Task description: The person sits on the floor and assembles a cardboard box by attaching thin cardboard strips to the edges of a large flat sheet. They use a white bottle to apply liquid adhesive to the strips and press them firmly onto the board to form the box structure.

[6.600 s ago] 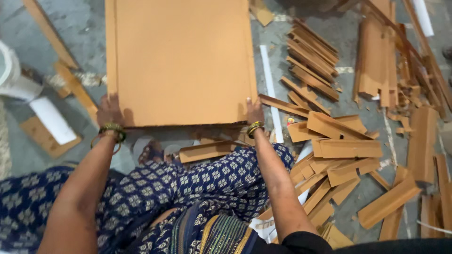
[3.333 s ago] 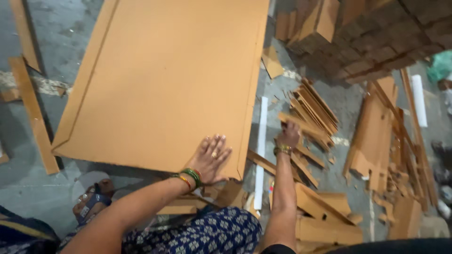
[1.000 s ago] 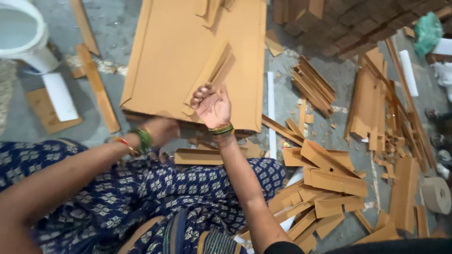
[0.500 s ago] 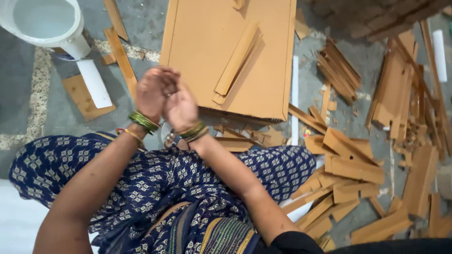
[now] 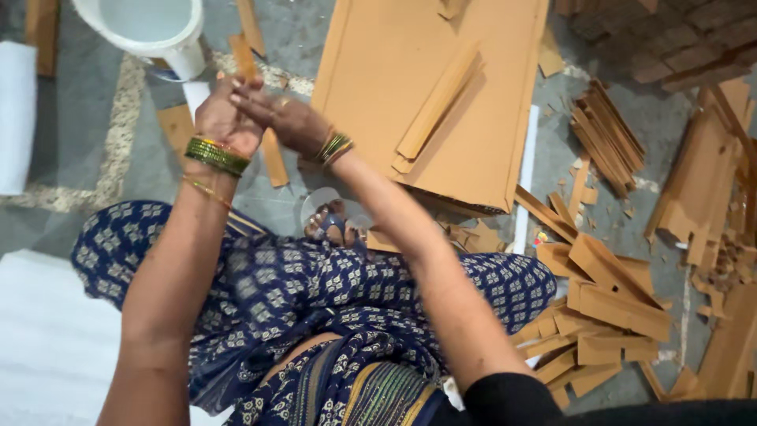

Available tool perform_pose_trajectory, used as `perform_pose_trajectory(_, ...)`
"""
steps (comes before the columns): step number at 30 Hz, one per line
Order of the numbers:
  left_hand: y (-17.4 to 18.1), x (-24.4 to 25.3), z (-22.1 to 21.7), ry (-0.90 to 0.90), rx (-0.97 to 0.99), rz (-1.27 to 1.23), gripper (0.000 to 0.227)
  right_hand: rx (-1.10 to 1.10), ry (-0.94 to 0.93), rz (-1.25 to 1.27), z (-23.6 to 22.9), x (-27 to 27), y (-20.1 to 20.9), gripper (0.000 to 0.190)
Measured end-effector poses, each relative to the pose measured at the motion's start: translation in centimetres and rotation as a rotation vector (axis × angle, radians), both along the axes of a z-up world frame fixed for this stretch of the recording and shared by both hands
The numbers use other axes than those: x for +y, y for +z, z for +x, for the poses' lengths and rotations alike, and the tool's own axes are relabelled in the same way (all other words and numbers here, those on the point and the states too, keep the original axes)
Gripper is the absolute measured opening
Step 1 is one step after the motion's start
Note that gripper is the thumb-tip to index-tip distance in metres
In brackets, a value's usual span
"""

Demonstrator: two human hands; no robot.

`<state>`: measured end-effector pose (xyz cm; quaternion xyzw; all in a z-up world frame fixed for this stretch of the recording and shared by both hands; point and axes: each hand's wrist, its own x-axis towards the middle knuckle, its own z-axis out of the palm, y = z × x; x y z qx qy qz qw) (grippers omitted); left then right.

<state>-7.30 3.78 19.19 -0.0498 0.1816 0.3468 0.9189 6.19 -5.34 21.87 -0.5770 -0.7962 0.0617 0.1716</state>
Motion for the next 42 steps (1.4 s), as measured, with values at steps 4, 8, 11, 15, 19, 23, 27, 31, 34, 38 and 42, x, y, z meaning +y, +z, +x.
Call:
perform_pose_trajectory(4,1.3,0.9,-0.3,0.136,0.142,0.256,0.023,0.222,0.084,0.446,-1.6,1.1,2.0,0.070)
perform_pose_trajectory(8,4.5,0.6,-0.9,0.167,0.199,0.234,0.043,0.811,-0.140,0.340,-10.0,-1.9,2.9,0.073)
perform_pose_trajectory(11,6.0,-0.2,-2.2,0.055,0.261,0.266,0.049,1.318,-0.210,0.149,-12.6,-3.0,4.3,0.074)
perform_pose_trajectory(15,7.1,-0.4,-3.3,0.067,0.146,0.542,0.055,1.625,-0.183,0.117,-13.6,-3.3,7.4,0.091)
perform_pose_trajectory(19,8.1,-0.1,-4.0,0.150,0.126,0.755,0.064,2.012,-0.149,0.077,-14.4,-3.8,10.1,0.074)
perform_pose_trajectory(23,8.9,0.5,-5.3,0.292,0.026,0.787,0.065,2.320,-0.084,-0.081,-15.2,-4.2,10.6,0.073)
perform_pose_trajectory(27,8.8,0.1,-5.4,0.313,-0.005,0.691,0.066,1.593,-0.060,0.054,-14.6,-4.8,9.2,0.075)
perform_pose_trajectory(31,7.2,-0.1,-4.8,0.277,0.103,0.265,0.061,0.878,0.104,0.260,-9.3,-3.9,6.2,0.075)
perform_pose_trajectory(34,5.1,0.4,-4.7,0.068,0.057,0.085,0.061,0.477,0.057,0.336,-6.5,-3.1,2.9,0.071)
perform_pose_trajectory(38,1.8,0.8,-2.8,0.086,0.248,-0.101,0.051,0.071,-0.198,0.249,-6.9,-2.4,-0.8,0.071)
perform_pose_trajectory(42,-2.5,0.8,-2.6,0.155,0.499,-0.068,0.046,0.484,-0.357,0.388,-11.7,-3.6,-2.8,0.059)
